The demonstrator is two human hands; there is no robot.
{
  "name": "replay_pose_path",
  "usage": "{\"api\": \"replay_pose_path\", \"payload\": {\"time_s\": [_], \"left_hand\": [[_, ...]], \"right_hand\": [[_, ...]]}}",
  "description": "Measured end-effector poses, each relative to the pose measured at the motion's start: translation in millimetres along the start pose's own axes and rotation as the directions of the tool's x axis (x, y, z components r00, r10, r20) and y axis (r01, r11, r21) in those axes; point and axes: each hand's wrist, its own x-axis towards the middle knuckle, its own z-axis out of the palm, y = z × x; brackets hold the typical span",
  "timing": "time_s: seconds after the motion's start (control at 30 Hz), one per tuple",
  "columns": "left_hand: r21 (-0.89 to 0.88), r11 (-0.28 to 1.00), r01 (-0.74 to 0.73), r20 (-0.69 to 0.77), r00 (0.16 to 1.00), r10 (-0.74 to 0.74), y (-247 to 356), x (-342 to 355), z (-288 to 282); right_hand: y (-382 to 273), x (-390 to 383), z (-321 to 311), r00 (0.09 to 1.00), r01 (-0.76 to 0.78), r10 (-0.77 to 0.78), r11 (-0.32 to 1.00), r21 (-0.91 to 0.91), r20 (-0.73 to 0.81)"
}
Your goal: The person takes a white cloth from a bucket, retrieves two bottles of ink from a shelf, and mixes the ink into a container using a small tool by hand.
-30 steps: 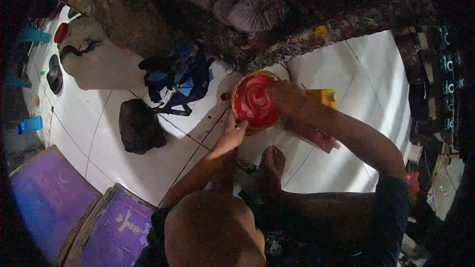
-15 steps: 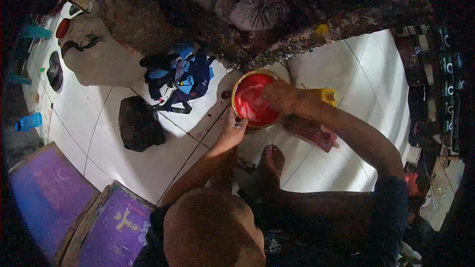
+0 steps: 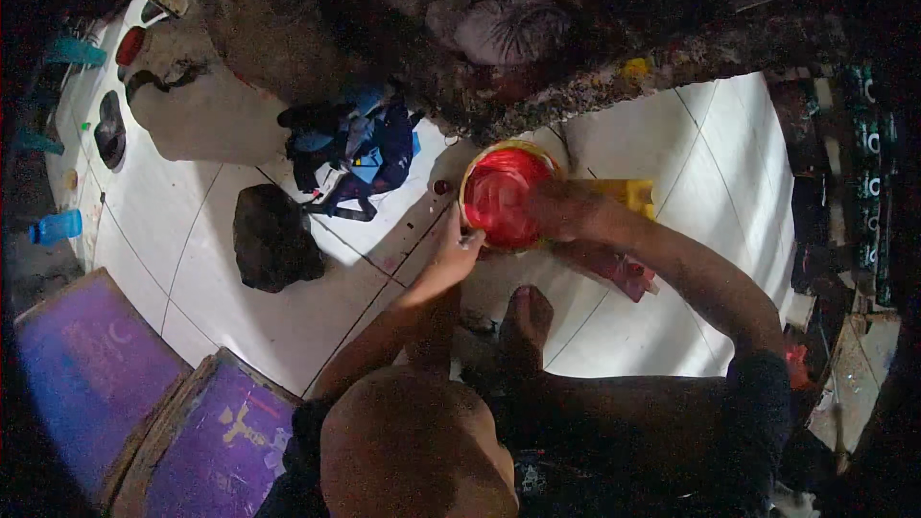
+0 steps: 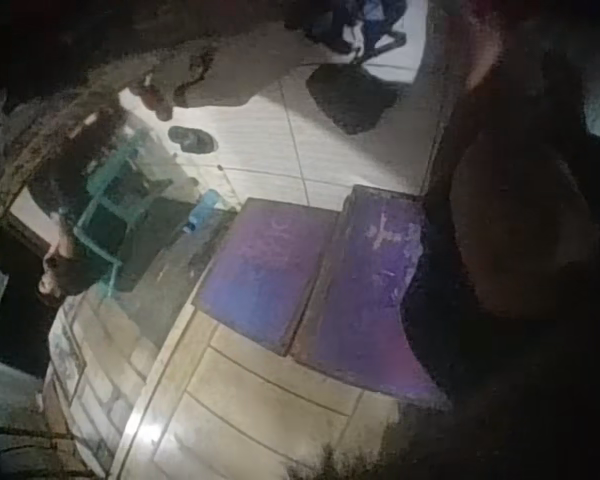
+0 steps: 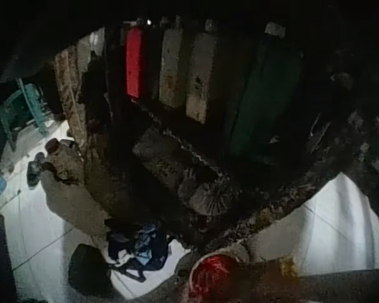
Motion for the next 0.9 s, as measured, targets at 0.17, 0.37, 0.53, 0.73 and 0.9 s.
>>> {"api": "replay_pose_path", "payload": {"time_s": [0.17, 0.37, 0.53, 0.73, 0.9], "left_hand": [[0.091, 0.981, 0.174, 0.091, 0.979, -0.182, -24, 19, -39], [0.363, 0.932, 0.024, 0.161, 0.983, -0.088, -7, 28, -44], [0.032, 0.923, 0.382, 0.189, 0.905, -0.381, 20, 27, -39], [-0.304, 0.850, 0.429, 0.091, 0.902, -0.423, 8, 19, -19], [-0.118, 0.964, 0.238, 0.029, 0.971, -0.236, -37, 15, -17]], "right_hand": [[-20, 9, -69, 0.999, 0.034, -0.032, 0.976, -0.214, 0.014], [-5, 17, -77, 0.877, 0.363, -0.468, 0.789, -0.496, -0.104], [27, 25, -30, 0.869, 0.280, -0.394, 0.890, -0.359, -0.299], [-27, -28, -16, 0.958, -0.284, 0.271, 0.940, -0.189, -0.088], [-27, -26, 49, 0.877, 0.050, -0.044, 0.999, -0.002, -0.479]]}}
